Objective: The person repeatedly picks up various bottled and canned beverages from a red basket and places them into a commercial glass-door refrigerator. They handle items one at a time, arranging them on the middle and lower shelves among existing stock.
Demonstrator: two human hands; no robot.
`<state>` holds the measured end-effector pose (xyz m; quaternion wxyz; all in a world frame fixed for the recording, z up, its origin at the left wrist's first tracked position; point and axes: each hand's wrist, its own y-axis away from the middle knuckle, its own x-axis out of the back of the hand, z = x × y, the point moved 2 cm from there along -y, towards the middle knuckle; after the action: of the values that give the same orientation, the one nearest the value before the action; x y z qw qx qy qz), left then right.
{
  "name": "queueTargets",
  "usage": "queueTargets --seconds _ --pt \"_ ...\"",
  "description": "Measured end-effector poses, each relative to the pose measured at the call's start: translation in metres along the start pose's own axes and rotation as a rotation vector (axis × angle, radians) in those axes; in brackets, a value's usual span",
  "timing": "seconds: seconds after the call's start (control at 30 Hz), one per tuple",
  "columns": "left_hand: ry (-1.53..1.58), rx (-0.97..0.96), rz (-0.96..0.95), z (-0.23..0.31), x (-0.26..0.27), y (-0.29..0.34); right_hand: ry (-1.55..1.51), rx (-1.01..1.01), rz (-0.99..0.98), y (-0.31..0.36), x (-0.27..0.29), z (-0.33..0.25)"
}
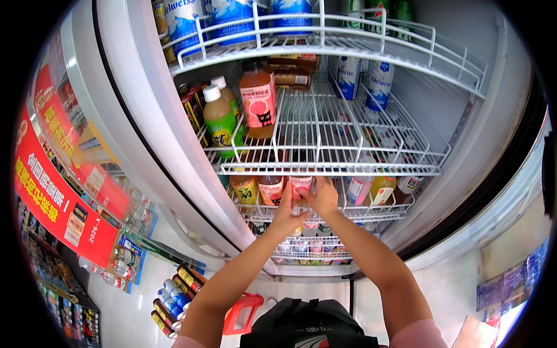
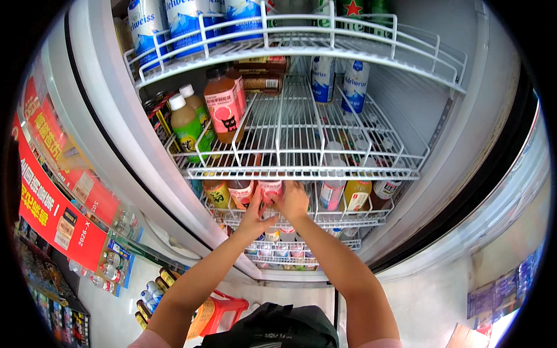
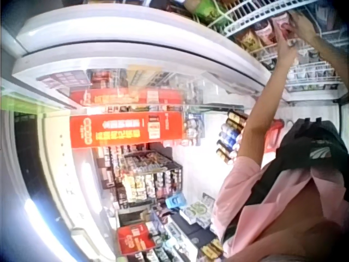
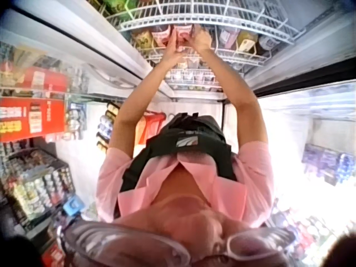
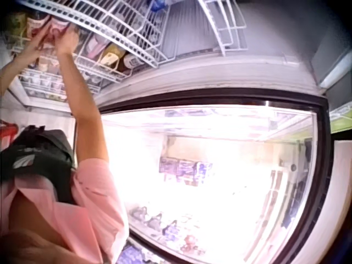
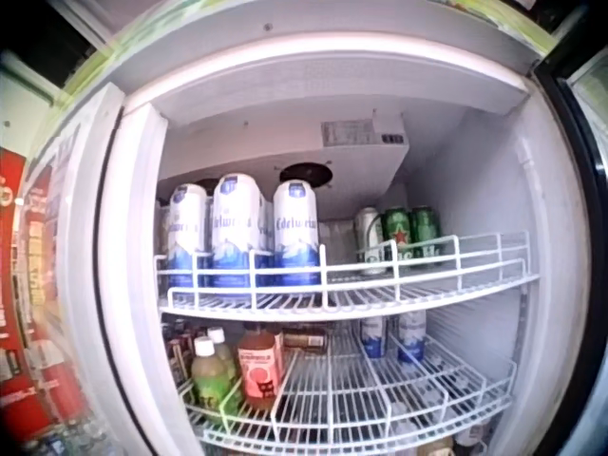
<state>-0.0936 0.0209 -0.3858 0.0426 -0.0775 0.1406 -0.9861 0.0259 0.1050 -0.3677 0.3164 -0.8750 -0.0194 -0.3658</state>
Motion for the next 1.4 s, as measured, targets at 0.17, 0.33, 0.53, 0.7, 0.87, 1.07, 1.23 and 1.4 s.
queueTargets --seconds 0.17,0.33,0.53,0.7,0.87,1.07,1.23,1.4 --pt "0.064 0.045 -0.004 0.003 -0.004 -0.025 0.051 -0.175 -0.162 -0.023 -0.014 0.012" --pt "0.028 -0.034 0.003 -0.003 0.001 -0.013 -0.161 -0.252 -0.167 -0.011 -0.010 -0.004" --pt "0.136 -0.019 -0.016 0.049 0.001 0.034 -0.473 0.009 0.082 0.048 0.021 -0.019" --pt "0.159 -0.199 0.043 0.138 0.023 0.046 -0.733 0.128 -0.073 0.037 0.099 -0.091" --pt "0.163 -0.381 0.293 0.213 0.056 0.005 -0.802 0.324 0.050 -0.020 0.134 -0.131" --pt "0.265 -0.250 0.372 0.218 0.076 -0.050 -0.915 0.172 0.027 -0.100 0.116 -0.143" --pt "0.310 -0.294 0.368 0.194 0.087 -0.076 -0.865 0.219 -0.067 -0.132 0.094 -0.153" --pt "0.239 -0.166 0.403 0.191 0.086 -0.082 -0.816 0.129 -0.097 -0.150 0.068 -0.140"
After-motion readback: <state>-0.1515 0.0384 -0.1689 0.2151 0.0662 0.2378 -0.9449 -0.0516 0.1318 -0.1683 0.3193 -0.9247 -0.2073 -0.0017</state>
